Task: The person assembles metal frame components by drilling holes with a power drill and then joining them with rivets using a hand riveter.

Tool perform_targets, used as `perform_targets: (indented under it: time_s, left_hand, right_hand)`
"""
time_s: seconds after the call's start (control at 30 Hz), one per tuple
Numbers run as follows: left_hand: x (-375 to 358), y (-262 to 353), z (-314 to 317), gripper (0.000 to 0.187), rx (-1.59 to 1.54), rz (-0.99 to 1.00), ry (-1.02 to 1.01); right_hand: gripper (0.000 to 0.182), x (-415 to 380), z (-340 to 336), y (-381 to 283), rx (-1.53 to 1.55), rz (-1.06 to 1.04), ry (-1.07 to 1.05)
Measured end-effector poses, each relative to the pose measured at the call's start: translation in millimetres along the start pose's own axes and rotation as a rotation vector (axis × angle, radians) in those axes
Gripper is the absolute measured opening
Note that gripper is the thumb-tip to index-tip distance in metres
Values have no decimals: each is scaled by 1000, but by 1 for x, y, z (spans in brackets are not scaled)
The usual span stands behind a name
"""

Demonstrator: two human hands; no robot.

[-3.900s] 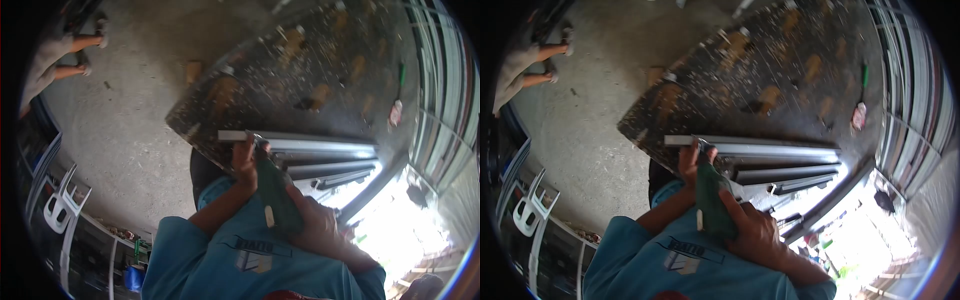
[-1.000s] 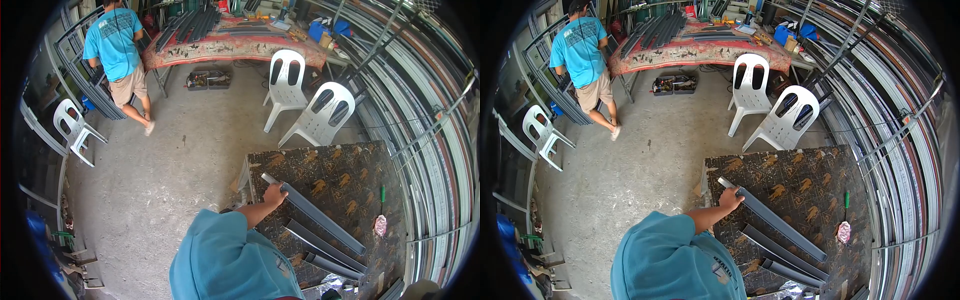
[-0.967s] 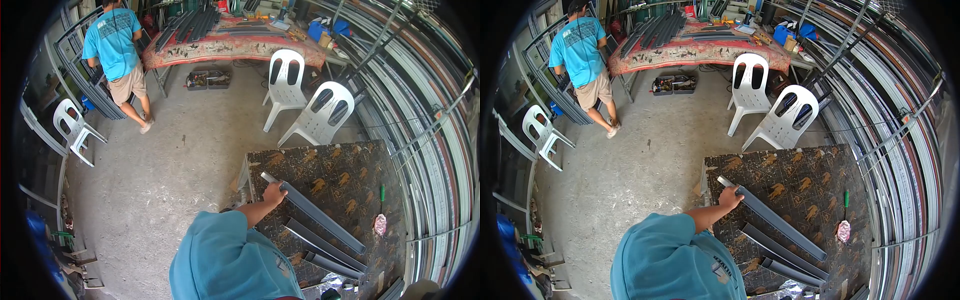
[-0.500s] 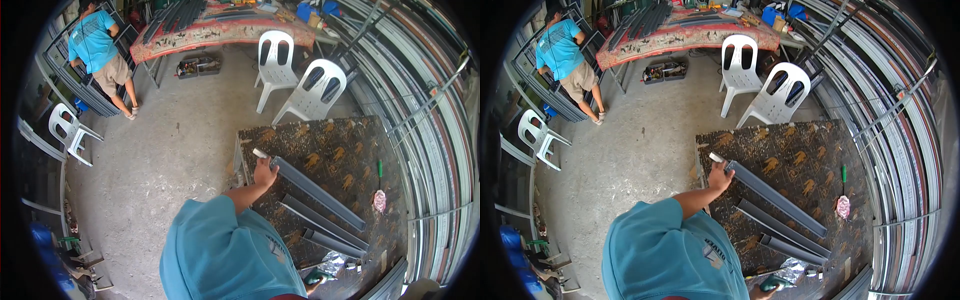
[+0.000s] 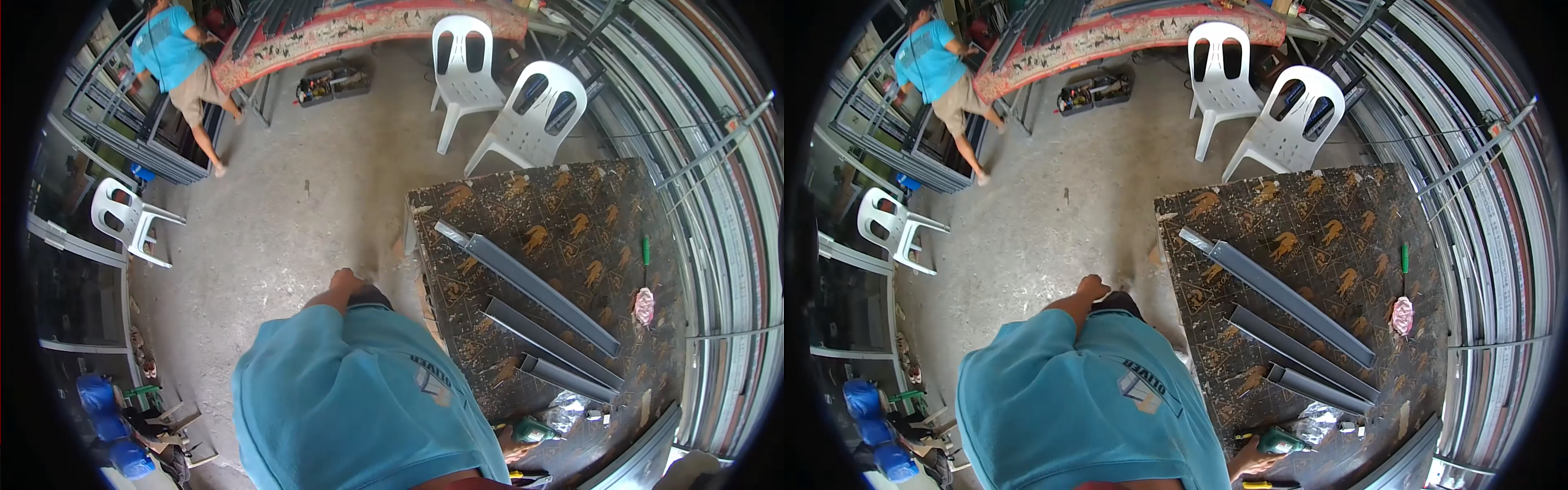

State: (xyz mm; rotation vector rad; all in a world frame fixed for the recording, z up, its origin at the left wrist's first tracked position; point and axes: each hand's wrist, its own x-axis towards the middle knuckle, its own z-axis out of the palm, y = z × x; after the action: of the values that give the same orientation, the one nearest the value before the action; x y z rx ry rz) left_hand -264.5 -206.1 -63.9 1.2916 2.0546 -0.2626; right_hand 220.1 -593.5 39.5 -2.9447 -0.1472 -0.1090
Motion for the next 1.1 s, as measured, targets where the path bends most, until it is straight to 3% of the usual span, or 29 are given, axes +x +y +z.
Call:
perform_targets:
  time_s: [0.03, 0.07, 0.17, 0.23, 0.27, 0.33, 0.37, 0.4, 0.43, 0.5, 0.57, 0.6, 0.67, 0.73, 0.8, 0.83, 0.9, 0.93, 1.0, 1.07, 1.1]
  left_hand:
    - [-1, -4, -5, 56, -24, 51, -39]
    - [4, -9, -1, 56, -31, 48, -60]
    - [42, -32, 4, 58, 69, 410, -114]
    - [86, -51, 16, 54, 94, 549, -113]
    - [99, -56, 8, 56, 41, 511, -156]
    - [110, -65, -27, 68, 242, 494, -187]
    - [199, -119, 50, 74, 373, 792, -505]
    - [165, -122, -12, 66, 143, 613, -457]
    - [180, -143, -11, 48, 265, 893, -346]
    - [200, -168, -51, 47, 233, 849, -404]
    - [207, -188, -81, 47, 146, 744, -466]
    - [209, -183, -89, 46, 107, 691, -492]
    - [211, -214, -113, 45, 16, 593, -518]
    - [220, -258, -134, 44, -110, 493, -541]
    - [230, -259, -151, 43, -247, 386, -562]
    - [229, -282, -160, 43, -308, 327, -572]
    - [227, -303, -175, 42, -417, 204, -591]
    - [212, -332, -180, 42, -471, 140, -605]
    - [231, -322, -205, 41, -582, 28, -622]
    - [265, -349, -200, 40, -261, 107, -412]
    - [278, -348, -214, 40, -258, 106, -413]
  right_hand:
    - [96, -12, -28, -33, -77, 109, -82]
    - [91, -15, -14, -35, -98, 27, 68]
    - [76, -15, 3, -90, 78, -323, 261]
    - [65, -40, -2, -172, 229, -498, 383]
    - [58, -63, -17, -226, 266, -533, 405]
    - [45, -110, -23, -308, 476, -663, 346]
    - [40, -140, -21, -348, 588, -706, 311]
    - [35, -170, -15, -387, 700, -745, 283]
    - [25, -197, -5, -421, 810, -831, 209]
    - [17, -257, 27, -479, 749, -927, -21]
    - [23, -314, 47, -538, 722, -960, -571]
    - [32, -330, 64, -559, 659, -1197, -591]
    - [58, -355, 142, -564, 464, -1215, -584]
    - [88, -391, 166, -580, -193, -886, -799]
    - [106, -402, 266, -565, 173, -489, -1519]
    - [106, -406, 269, -589, 167, -495, -1529]
    - [106, -420, 271, -640, 193, -525, -1757]
    - [106, -426, 289, -651, 187, -520, -1769]
    - [103, -430, 348, -681, 76, -571, -1824]
    - [100, -438, 324, -746, -30, -621, -1754]
    - [100, -437, 325, -774, -23, -584, -1803]
